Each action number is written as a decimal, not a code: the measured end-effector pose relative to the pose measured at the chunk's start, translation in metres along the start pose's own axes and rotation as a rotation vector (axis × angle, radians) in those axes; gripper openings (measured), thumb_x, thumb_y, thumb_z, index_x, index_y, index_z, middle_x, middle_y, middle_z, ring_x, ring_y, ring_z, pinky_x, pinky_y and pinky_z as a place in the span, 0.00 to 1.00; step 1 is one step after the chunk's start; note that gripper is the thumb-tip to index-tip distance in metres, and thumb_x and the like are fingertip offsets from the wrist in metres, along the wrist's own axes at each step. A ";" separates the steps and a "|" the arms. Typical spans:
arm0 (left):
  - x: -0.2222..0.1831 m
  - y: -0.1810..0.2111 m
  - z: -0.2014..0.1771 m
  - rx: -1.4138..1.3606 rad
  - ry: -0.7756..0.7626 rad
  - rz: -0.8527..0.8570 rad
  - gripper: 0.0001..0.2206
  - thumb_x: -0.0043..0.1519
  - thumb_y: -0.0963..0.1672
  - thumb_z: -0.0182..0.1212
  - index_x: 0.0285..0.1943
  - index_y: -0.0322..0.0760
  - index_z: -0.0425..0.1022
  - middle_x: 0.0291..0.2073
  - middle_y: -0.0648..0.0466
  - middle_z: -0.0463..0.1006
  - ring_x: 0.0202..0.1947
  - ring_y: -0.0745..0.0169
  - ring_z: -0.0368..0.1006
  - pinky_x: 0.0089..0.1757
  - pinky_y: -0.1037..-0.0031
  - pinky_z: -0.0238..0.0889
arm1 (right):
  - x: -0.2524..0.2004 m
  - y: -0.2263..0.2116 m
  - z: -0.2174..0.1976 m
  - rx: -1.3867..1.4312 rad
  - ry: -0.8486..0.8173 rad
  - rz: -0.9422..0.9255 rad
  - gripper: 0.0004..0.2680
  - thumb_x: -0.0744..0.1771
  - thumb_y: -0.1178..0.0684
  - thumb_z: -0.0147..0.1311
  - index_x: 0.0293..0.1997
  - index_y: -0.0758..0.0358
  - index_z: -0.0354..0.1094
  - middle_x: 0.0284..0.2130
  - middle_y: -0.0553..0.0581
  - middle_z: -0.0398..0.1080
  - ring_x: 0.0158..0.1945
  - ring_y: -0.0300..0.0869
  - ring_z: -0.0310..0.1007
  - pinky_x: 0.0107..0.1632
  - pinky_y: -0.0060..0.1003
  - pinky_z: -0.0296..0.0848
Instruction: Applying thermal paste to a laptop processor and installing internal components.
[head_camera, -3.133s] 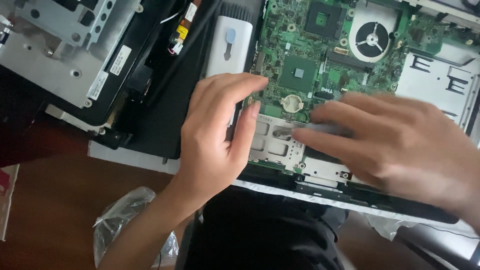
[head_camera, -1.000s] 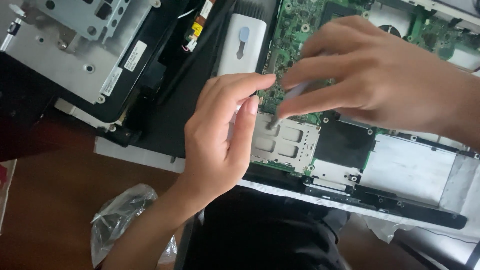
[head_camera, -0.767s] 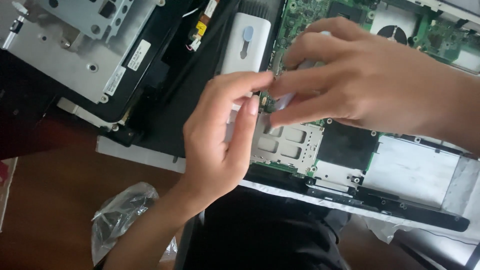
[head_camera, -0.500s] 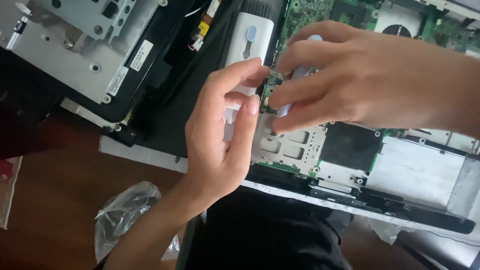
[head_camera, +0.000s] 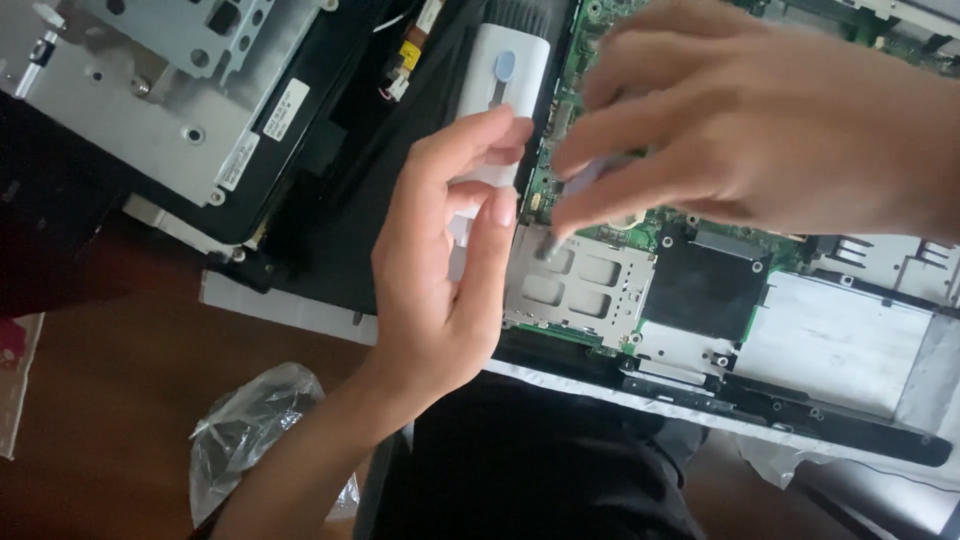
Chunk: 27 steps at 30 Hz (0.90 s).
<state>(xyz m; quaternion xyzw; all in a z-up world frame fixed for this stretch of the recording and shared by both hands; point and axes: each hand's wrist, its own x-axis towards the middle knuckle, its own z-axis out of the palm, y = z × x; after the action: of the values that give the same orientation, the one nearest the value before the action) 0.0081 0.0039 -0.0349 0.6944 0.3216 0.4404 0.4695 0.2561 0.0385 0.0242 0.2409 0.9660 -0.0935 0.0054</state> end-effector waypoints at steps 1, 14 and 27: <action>0.000 0.000 0.000 0.001 0.001 0.000 0.14 0.77 0.44 0.45 0.70 0.35 0.60 0.64 0.44 0.73 0.63 0.51 0.77 0.59 0.69 0.78 | -0.001 -0.002 -0.002 -0.001 0.000 -0.001 0.24 0.56 0.56 0.64 0.57 0.38 0.71 0.52 0.46 0.74 0.53 0.51 0.69 0.61 0.56 0.65; 0.007 0.018 0.001 -0.335 -0.071 -0.082 0.09 0.72 0.39 0.60 0.60 0.34 0.73 0.58 0.46 0.77 0.57 0.55 0.81 0.60 0.73 0.81 | 0.016 -0.092 -0.010 1.415 0.650 0.840 0.07 0.70 0.62 0.50 0.50 0.65 0.56 0.37 0.60 0.75 0.35 0.39 0.72 0.39 0.31 0.75; 0.017 0.044 -0.055 0.719 -0.633 0.401 0.20 0.61 0.34 0.64 0.62 0.36 0.78 0.37 0.49 0.76 0.39 0.52 0.70 0.40 0.63 0.67 | -0.027 -0.070 0.038 1.032 0.826 0.908 0.05 0.75 0.59 0.43 0.54 0.70 0.56 0.43 0.69 0.73 0.43 0.52 0.79 0.53 0.41 0.83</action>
<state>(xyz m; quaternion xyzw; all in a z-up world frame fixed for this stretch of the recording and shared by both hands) -0.0332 0.0236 0.0206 0.9590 0.1552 0.1518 0.1821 0.2458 -0.0419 0.0012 0.5978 0.5325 -0.4203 -0.4271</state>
